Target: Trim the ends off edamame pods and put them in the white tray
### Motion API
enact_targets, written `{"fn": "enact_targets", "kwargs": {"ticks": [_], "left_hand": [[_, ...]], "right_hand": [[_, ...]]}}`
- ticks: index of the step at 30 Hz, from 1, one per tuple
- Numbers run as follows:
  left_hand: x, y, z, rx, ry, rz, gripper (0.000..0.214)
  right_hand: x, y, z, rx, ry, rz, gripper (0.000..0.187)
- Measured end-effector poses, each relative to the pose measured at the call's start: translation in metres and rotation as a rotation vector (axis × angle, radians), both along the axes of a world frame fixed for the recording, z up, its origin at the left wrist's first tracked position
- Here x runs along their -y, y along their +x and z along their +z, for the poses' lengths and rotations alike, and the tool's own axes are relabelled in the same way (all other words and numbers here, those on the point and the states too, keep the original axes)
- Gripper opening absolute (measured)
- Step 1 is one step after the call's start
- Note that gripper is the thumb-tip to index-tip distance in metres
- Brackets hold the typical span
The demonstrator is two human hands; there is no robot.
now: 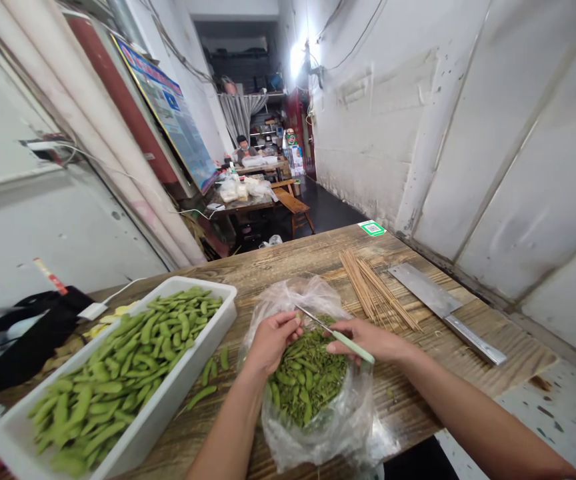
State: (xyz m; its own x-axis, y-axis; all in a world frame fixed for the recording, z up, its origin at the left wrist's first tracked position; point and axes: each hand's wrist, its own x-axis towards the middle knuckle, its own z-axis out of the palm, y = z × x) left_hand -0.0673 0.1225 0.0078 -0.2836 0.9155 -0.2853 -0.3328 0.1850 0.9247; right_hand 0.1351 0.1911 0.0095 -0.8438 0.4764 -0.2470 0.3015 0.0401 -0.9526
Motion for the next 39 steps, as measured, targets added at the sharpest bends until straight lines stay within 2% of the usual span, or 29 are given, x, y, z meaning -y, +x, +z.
{"fn": "enact_targets", "kwargs": {"ticks": [8,17,23,28,33,35,37,39], "left_hand": [[0.001,-0.003,-0.007,-0.046,-0.014,-0.079,0.037],[0.001,-0.003,-0.005,0.002,-0.051,-0.079,0.038],[0.001,-0.003,-0.007,0.030,-0.048,-0.095,0.033],[0.000,-0.008,-0.003,0.077,-0.077,-0.106,0.019],[0.000,-0.024,0.007,0.093,0.005,0.076,0.013],[0.000,-0.029,0.007,-0.035,0.026,0.123,0.010],[0.000,-0.032,0.002,-0.331,0.034,0.108,0.009],[-0.001,-0.033,-0.005,-0.659,0.012,0.039,0.011]], "right_hand": [[-0.002,-0.001,0.002,-0.079,0.155,0.033,0.047],[-0.002,-0.002,0.001,0.036,0.318,0.001,0.046],[0.001,-0.004,-0.001,0.030,0.300,0.008,0.043],[0.003,-0.006,-0.005,0.012,0.246,-0.020,0.044],[0.000,-0.003,-0.005,-0.011,0.186,-0.032,0.042],[-0.001,-0.002,-0.005,0.001,0.137,-0.025,0.044],[-0.001,-0.001,-0.005,0.007,0.102,-0.014,0.045],[0.000,-0.002,-0.004,0.002,0.088,-0.006,0.046]]}}
